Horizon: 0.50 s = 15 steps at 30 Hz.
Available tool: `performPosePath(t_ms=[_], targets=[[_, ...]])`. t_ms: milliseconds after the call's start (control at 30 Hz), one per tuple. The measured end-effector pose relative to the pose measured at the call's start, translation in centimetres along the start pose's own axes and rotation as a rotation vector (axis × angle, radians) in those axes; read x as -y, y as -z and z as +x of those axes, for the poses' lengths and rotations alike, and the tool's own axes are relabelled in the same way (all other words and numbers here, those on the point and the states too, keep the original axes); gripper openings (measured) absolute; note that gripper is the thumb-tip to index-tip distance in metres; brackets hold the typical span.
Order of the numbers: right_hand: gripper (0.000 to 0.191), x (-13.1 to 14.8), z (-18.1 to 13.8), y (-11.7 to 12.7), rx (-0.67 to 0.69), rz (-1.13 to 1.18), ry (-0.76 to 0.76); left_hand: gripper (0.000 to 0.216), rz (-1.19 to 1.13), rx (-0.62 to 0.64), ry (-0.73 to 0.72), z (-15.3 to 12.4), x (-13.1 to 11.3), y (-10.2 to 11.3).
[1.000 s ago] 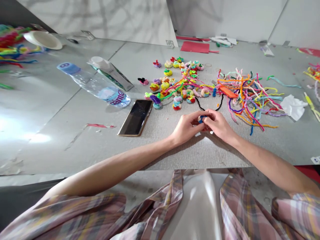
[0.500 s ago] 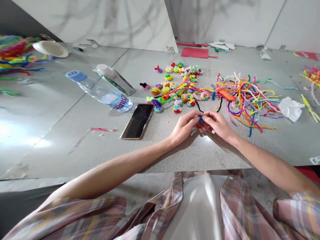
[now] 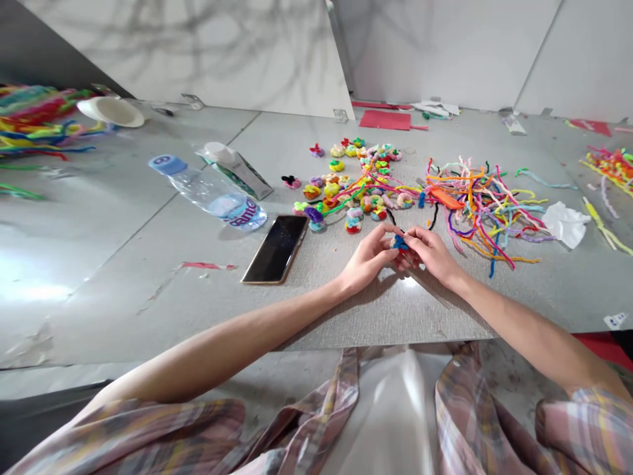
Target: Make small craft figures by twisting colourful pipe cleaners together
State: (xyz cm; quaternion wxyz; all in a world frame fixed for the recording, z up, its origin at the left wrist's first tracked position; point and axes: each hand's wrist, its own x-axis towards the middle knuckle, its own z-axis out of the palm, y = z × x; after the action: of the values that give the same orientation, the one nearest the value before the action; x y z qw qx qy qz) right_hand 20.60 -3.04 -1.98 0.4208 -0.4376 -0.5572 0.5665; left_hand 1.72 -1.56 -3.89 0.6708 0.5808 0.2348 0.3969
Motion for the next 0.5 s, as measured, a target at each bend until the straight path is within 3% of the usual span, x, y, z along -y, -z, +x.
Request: performPosePath(t_ms=[500], targets=[[0.043, -0.37, 0.01, 0.56, -0.004, 0.045, -0.111, 0.044, 0.036, -0.028, 0.044, 0.21, 0.31, 0.04]])
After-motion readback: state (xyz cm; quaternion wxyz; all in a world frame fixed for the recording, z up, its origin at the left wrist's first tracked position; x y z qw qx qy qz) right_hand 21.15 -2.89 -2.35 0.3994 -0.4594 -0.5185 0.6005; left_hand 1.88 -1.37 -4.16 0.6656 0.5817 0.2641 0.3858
